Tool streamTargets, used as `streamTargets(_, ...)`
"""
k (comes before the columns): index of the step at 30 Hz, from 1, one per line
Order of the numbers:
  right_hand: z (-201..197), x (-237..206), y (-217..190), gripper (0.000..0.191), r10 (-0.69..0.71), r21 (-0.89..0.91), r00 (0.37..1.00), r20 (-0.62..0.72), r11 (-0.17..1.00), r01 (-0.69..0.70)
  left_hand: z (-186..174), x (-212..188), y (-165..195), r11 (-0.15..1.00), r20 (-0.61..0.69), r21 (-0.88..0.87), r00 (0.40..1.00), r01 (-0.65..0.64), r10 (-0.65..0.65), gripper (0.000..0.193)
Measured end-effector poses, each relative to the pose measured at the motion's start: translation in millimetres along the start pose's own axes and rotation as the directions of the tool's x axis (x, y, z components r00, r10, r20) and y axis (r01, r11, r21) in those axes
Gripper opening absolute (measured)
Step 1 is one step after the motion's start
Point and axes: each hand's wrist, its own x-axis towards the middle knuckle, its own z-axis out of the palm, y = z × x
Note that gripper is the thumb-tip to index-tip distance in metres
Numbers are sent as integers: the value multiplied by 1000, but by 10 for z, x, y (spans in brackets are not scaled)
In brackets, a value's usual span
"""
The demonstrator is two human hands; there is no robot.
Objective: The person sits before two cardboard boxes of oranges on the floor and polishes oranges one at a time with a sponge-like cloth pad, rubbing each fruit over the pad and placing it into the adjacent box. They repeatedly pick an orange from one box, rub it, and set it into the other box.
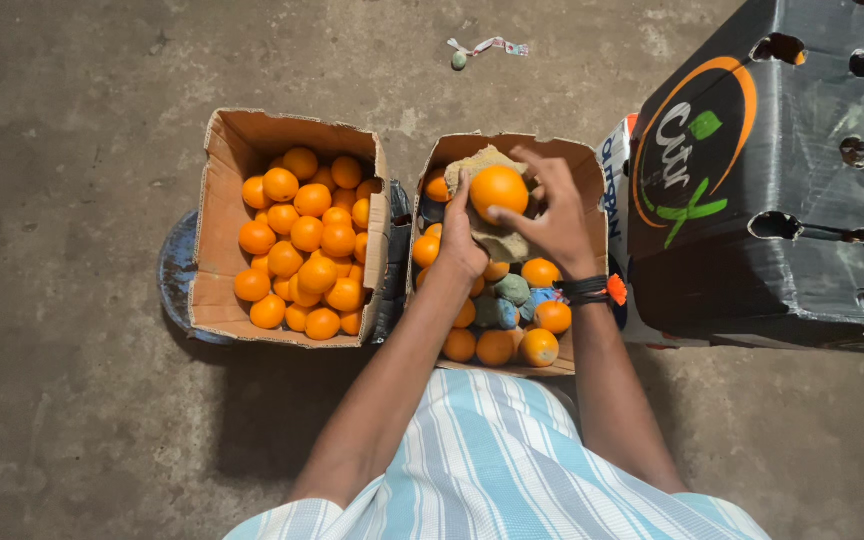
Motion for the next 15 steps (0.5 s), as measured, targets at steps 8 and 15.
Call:
streamTargets(8,120,-41,-116,71,-193,-228,975,-107,960,165,-32,19,44,999,73,27,996,-43,41,52)
streamTargets(15,-31,40,-52,66,-117,93,978,172,990,102,-101,-18,61,1000,38,28,999,4,-5,57)
